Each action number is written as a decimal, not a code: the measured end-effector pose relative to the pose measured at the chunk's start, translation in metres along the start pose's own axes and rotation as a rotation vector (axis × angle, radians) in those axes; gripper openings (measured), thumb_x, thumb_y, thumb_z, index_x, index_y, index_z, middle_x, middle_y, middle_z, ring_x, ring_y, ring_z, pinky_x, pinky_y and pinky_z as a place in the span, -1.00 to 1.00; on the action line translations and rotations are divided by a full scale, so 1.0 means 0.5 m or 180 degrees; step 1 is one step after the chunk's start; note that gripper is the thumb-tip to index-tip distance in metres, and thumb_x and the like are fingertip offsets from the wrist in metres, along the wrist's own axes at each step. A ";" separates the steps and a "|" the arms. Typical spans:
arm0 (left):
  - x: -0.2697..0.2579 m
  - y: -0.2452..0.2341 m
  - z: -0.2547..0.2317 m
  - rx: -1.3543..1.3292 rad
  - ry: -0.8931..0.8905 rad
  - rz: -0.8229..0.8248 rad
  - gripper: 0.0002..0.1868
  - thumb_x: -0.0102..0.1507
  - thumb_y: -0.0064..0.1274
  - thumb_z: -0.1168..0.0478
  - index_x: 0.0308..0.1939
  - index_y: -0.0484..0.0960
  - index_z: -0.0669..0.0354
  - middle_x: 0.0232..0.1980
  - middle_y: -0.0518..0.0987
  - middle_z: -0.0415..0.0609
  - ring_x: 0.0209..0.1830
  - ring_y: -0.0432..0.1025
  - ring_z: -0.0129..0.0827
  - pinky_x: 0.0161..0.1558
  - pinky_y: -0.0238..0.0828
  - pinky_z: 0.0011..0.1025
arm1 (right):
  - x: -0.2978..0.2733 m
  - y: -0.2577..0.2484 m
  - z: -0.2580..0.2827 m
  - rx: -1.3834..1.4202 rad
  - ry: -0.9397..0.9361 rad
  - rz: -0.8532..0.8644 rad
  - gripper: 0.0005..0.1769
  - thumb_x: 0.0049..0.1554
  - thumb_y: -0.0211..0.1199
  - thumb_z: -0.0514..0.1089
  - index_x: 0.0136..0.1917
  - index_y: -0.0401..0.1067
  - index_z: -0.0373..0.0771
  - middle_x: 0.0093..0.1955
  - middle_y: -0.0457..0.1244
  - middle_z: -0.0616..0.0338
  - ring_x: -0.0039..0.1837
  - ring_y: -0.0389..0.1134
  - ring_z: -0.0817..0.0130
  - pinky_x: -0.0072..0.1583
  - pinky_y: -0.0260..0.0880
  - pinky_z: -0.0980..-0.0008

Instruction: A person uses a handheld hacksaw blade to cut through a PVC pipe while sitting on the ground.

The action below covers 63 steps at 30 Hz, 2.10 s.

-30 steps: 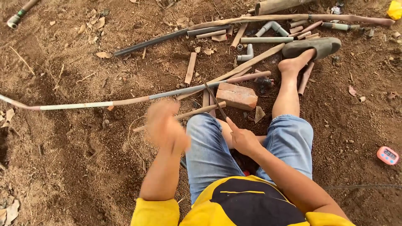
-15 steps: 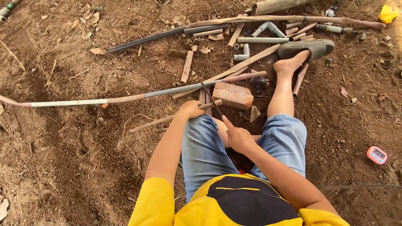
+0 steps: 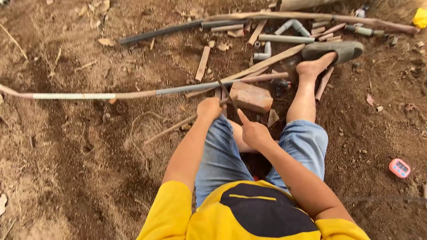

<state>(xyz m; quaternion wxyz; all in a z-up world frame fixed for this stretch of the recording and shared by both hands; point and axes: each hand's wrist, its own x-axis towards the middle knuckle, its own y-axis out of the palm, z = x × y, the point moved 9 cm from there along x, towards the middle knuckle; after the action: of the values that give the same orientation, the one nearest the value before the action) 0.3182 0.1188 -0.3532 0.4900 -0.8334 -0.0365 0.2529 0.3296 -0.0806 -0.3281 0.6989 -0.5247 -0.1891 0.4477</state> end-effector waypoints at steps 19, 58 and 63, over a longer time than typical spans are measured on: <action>0.032 0.027 0.047 -0.0110 -0.0437 -0.0233 -0.61 0.36 0.10 -0.04 0.08 0.74 0.14 -0.03 0.74 0.13 0.09 0.65 0.06 0.13 0.59 0.05 | -0.077 -0.011 0.027 -0.0939 -0.0197 -0.0192 -0.21 0.36 0.00 -0.20 0.79 -0.11 -0.24 -0.46 0.33 0.07 -0.46 0.32 0.30 -0.38 0.31 0.42; 0.020 0.015 -0.011 0.0582 -0.0041 -0.0057 -0.56 0.47 0.06 -0.09 0.03 0.73 0.24 -0.09 0.72 0.20 0.00 0.64 0.10 0.04 0.59 0.08 | -0.079 0.089 -0.097 0.3635 0.1711 -0.0292 -0.51 0.44 -0.01 0.00 0.60 0.32 0.15 0.07 0.21 0.18 0.06 0.13 0.30 0.06 0.12 0.32; 0.032 0.018 0.018 0.0576 -0.0216 -0.0175 -0.53 0.46 0.07 -0.18 0.03 0.73 0.17 -0.10 0.71 0.22 0.02 0.64 0.16 0.01 0.59 0.14 | -0.040 0.055 -0.064 0.4021 0.1641 -0.0471 -0.53 0.42 0.06 -0.01 0.54 0.43 -0.06 -0.52 0.15 0.31 -0.48 -0.06 0.62 -0.39 -0.07 0.59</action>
<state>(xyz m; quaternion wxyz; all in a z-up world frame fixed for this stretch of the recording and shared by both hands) 0.3265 0.1266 -0.3704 0.5686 -0.7753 -0.0530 0.2698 0.3309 -0.1136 -0.3607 0.9223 -0.0919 0.2453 0.2841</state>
